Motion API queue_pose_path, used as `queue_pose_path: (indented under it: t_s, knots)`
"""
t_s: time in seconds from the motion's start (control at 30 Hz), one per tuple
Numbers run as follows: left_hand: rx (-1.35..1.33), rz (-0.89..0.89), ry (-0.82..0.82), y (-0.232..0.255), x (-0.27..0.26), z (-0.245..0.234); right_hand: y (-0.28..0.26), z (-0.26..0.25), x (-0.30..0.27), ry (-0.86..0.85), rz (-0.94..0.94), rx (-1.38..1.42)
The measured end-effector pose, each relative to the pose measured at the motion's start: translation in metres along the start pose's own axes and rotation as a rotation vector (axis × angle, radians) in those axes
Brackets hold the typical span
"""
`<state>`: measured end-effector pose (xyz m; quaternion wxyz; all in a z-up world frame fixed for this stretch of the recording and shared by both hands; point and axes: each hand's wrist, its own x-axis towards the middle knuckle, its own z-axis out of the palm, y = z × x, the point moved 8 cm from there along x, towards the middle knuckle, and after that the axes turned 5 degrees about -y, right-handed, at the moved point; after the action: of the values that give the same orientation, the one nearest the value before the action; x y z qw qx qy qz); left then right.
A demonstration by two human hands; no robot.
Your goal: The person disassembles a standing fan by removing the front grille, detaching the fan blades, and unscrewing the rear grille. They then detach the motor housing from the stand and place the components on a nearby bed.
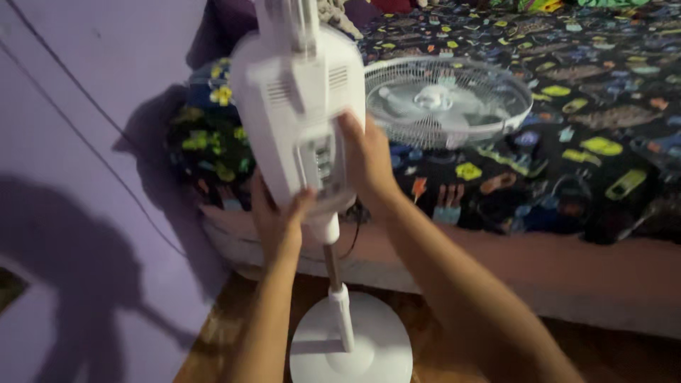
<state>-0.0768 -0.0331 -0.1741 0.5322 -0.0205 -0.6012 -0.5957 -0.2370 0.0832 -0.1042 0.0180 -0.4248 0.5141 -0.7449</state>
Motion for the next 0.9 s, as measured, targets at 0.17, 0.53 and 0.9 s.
queue_pose_path:
  t_s: [0.17, 0.53, 0.9]
  knots:
    - [0.051, 0.133, 0.004, 0.021, -0.001, 0.004, -0.02, 0.008, -0.003, 0.025, -0.041, 0.063]
    - [0.101, -0.004, 0.008, -0.02, 0.006, -0.013, 0.017, 0.009, -0.002, -0.022, -0.123, -0.108]
    - [0.65, -0.57, -0.266, -0.224, -0.134, -0.043, 0.122, 0.046, -0.13, -0.148, -0.01, -0.165]
